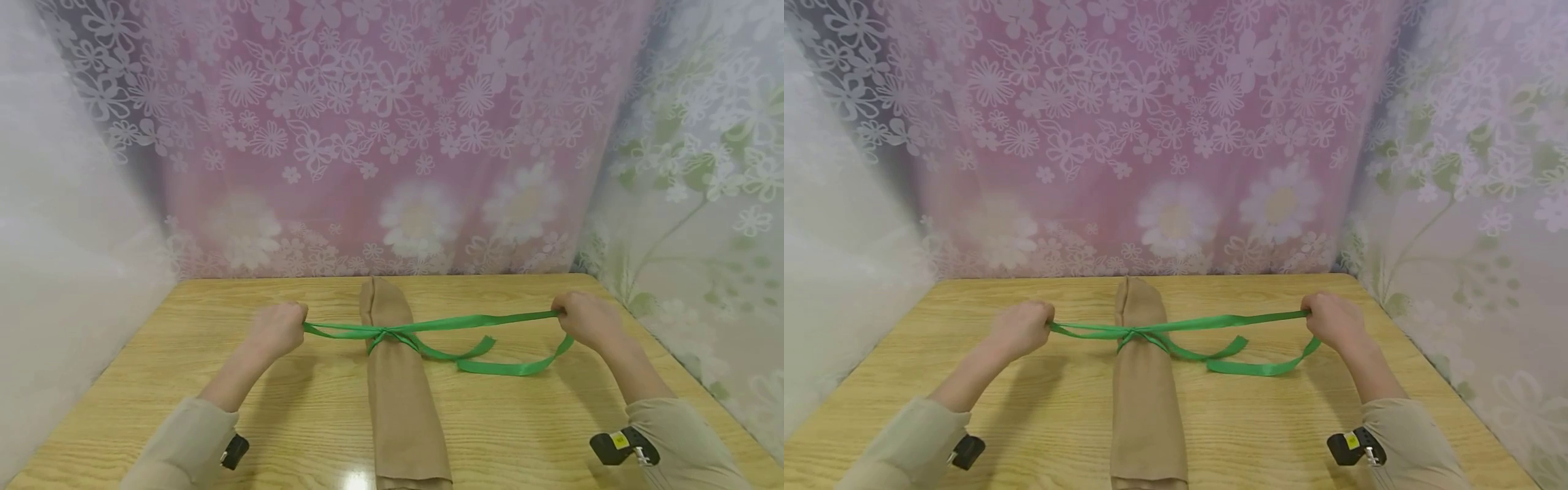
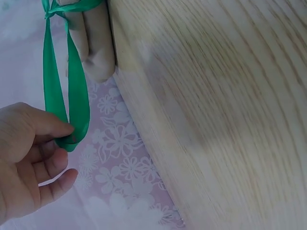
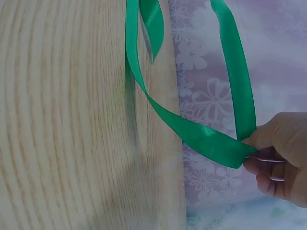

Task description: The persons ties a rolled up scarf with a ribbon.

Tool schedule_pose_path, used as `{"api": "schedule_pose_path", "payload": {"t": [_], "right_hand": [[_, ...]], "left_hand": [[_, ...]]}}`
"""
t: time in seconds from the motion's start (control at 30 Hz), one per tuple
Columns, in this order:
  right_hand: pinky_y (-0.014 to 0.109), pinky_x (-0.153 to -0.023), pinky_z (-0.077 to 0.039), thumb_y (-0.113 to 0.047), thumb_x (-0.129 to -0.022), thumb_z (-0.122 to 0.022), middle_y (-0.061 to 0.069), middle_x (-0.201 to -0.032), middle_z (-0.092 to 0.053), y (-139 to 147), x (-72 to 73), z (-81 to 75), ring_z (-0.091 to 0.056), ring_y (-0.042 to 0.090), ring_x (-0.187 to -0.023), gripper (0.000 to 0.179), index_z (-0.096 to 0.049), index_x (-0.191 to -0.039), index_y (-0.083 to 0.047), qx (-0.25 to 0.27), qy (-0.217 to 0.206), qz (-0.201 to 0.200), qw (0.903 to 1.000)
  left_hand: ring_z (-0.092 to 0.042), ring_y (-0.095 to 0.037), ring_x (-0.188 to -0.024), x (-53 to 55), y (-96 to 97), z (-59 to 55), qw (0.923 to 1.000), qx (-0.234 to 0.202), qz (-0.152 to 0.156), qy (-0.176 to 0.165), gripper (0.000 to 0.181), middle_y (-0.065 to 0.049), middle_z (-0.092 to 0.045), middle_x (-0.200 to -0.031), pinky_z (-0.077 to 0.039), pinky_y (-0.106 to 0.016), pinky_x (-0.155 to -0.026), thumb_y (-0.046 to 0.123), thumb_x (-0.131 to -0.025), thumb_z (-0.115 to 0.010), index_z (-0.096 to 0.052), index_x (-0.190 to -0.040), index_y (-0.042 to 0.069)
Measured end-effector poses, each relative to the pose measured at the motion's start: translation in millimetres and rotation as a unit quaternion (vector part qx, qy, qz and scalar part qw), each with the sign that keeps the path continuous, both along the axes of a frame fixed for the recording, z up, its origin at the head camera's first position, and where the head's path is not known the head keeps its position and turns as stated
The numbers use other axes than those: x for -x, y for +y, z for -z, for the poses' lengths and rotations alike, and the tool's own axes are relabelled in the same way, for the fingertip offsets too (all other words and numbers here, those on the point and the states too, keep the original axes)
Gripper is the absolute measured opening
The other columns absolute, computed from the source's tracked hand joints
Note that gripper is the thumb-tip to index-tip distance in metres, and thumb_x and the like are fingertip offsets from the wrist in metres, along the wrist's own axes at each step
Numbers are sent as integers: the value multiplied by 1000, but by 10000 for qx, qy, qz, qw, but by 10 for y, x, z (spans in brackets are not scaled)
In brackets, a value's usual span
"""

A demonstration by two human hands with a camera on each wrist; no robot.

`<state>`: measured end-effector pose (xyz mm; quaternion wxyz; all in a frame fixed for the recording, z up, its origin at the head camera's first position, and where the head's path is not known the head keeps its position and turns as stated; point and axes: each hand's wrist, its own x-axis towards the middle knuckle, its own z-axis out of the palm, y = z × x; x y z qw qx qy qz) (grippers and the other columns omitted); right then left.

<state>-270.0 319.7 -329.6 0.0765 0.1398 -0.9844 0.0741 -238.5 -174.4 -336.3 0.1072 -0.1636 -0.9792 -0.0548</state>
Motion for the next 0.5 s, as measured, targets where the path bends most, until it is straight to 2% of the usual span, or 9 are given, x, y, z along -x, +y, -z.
{"api": "schedule_pose_path", "payload": {"t": [0.13,0.27,0.5], "right_hand": [[34,-49,-43,2,-82,-51,19,-92,-66,5,7,-6,-62,35,-79,22,-69,-94,-1,37,12,-18,10000],[34,-49,-43,2,-81,-51,19,-91,-66,14,12,-13,-62,33,-77,22,-69,-93,0,88,93,-65,9999],[32,-46,-40,4,-80,-50,21,-93,-65,18,0,-31,-61,29,-72,23,-68,-94,0,29,88,-50,9999]], "left_hand": [[-32,-11,-46,-4,-26,-13,9990,-5,-218,402,16,-2,-45,-57,-28,-20,-40,-12,-77,-52,-57,-70,1],[-22,-10,-47,1,-72,-20,9971,-29,-411,632,22,0,-32,-54,-18,-20,-42,-14,-76,-47,-52,-65,3],[-17,-9,-46,0,-225,-18,9946,-3,-644,818,23,3,-23,-51,-16,-19,-42,-17,-73,-47,-50,-60,3]]}}
